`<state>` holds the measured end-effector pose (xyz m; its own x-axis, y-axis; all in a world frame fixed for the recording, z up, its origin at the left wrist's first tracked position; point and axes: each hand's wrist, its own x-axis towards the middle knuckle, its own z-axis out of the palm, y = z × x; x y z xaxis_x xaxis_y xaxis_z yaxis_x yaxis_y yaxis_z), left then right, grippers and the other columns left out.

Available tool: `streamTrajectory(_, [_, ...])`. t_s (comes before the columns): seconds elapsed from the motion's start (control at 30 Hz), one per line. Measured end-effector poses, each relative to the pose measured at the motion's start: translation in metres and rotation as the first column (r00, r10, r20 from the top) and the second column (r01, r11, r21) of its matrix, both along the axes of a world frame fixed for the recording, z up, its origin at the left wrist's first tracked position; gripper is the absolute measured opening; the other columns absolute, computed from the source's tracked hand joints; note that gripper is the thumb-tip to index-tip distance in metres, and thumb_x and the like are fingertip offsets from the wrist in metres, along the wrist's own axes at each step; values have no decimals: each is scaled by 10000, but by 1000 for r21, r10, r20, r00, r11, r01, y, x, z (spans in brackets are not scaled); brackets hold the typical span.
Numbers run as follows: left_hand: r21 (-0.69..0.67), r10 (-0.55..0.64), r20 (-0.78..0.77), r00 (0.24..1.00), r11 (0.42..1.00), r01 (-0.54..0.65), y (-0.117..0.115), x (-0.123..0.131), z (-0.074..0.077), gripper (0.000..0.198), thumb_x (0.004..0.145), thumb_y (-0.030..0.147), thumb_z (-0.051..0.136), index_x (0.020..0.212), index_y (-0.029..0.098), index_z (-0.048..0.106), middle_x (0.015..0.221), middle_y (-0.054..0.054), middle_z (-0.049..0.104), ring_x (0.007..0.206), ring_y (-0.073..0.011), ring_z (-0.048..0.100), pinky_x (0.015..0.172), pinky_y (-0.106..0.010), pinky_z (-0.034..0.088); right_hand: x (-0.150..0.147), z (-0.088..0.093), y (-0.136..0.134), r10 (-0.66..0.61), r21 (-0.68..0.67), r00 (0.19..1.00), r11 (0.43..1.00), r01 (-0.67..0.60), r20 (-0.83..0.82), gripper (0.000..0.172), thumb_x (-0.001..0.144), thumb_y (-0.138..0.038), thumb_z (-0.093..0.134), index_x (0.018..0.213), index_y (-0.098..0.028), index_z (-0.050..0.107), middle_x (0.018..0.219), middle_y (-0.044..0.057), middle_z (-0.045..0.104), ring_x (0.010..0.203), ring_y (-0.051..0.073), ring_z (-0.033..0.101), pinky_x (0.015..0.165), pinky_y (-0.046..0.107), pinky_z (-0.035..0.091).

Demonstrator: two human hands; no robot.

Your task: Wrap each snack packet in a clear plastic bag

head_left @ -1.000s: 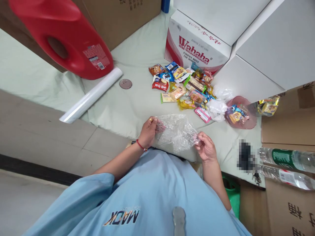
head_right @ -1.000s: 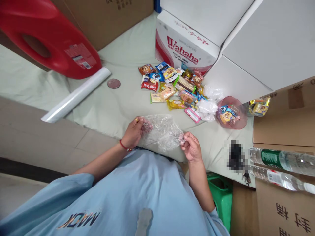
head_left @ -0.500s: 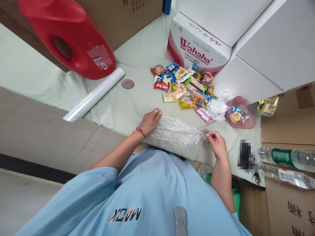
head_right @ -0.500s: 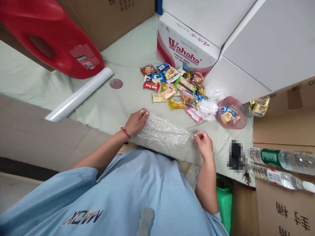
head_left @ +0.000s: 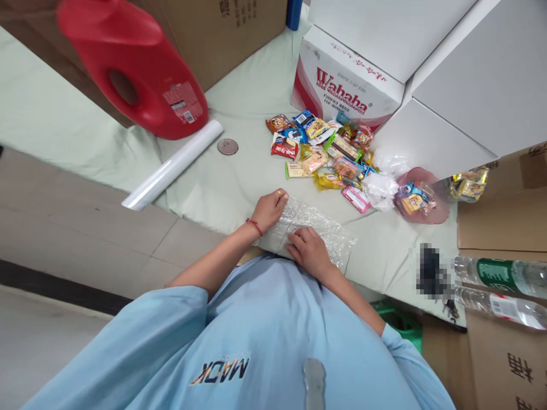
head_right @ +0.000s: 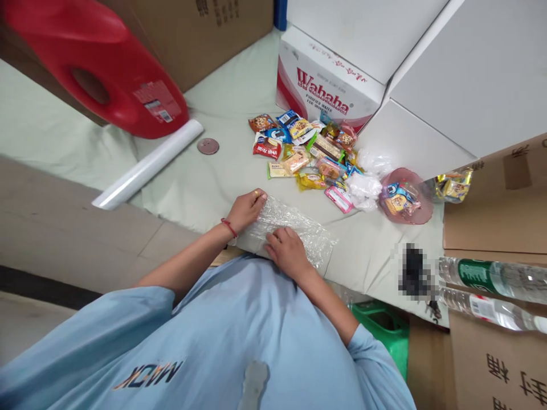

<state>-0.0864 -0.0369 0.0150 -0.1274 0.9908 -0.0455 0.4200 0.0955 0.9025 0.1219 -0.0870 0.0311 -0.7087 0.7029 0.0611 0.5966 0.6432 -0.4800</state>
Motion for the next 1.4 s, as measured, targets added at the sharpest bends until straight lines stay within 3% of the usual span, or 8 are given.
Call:
streamTrajectory(0.2, [61, 156, 173, 972, 984, -169, -10, -2, 0, 345, 912, 414, 606, 1188, 211, 568, 1102, -64, 660, 813, -155, 653, 698, -277, 502, 5, 1, 10, -249, -211, 945, 956, 204, -214, 190, 1015, -293, 552, 915, -222, 698, 892, 70, 658, 850, 226, 576, 818, 362, 483])
streamTrajectory(0.33, [127, 410, 213, 887, 888, -441, -34, -4, 4, 284, 883, 407, 641, 1084, 220, 567, 1116, -66, 632, 937, -165, 632, 743, -271, 511, 7, 9, 6, -558, -519, 772, 777, 356, -305, 193, 945, -407, 645, 857, -239, 682, 762, -4, 611, 660, 165, 510, 651, 296, 440])
streamTrajectory(0.4, [53, 358, 237, 903, 923, -380, -50, -2, 7, 236, 908, 450, 615, 937, 219, 580, 864, -8, 618, 766, -142, 579, 678, -264, 473, 5, 13, 4, -678, -656, 668, 660, 367, -307, 224, 903, -459, 689, 847, -242, 679, 692, -33, 577, 600, 146, 469, 581, 273, 406])
streamTrajectory(0.47, [-24, 174, 314, 933, 984, -175, -65, 5, 9, 292, 909, 497, 614, 839, 214, 589, 708, 24, 567, 660, -130, 524, 639, -269, 444, 2, 16, 3, -753, -757, 582, 564, 331, -307, 264, 852, -494, 738, 837, -237, 677, 662, -47, 561, 559, 130, 440, 526, 258, 379])
streamTrajectory(0.57, [-69, -49, 426, 903, 994, 87, -76, 21, 11, 334, 891, 537, 634, 846, 206, 623, 732, 9, 619, 682, -141, 564, 654, -282, 468, -3, 22, 5, -802, -838, 505, 487, 247, -318, 322, 780, -522, 796, 813, -221, 687, 701, -36, 603, 548, 111, 435, 494, 245, 380])
streamTrajectory(0.8, [-91, -62, 524, 849, 988, 128, -67, 45, 15, 467, 769, 579, 788, 988, 209, 605, 993, -48, 695, 901, -185, 672, 775, -315, 547, -6, 34, 6, -875, -931, 387, 351, 98, -289, 369, 677, -495, 879, 805, -197, 702, 613, -55, 537, 512, 83, 406, 461, 222, 355])
streamTrajectory(1.07, [-105, -91, 557, 825, 978, 179, -57, 49, 13, 390, 828, 574, 722, 830, 191, 647, 785, -12, 702, 747, -154, 633, 750, -297, 518, 1, 35, 7, -922, -939, 269, 320, 129, -277, 352, 643, -437, 893, 807, -182, 715, 705, -10, 645, 535, 74, 414, 423, 193, 310])
streamTrajectory(1.4, [-176, -37, 539, 842, 972, 155, -56, 44, 12, 371, 849, 569, 677, 859, 198, 668, 820, -34, 732, 798, -186, 667, 757, -320, 544, 2, 36, 8, -905, -929, 309, 345, 135, -291, 310, 706, -430, 857, 827, -190, 701, 739, -1, 677, 533, 75, 406, 410, 182, 311])
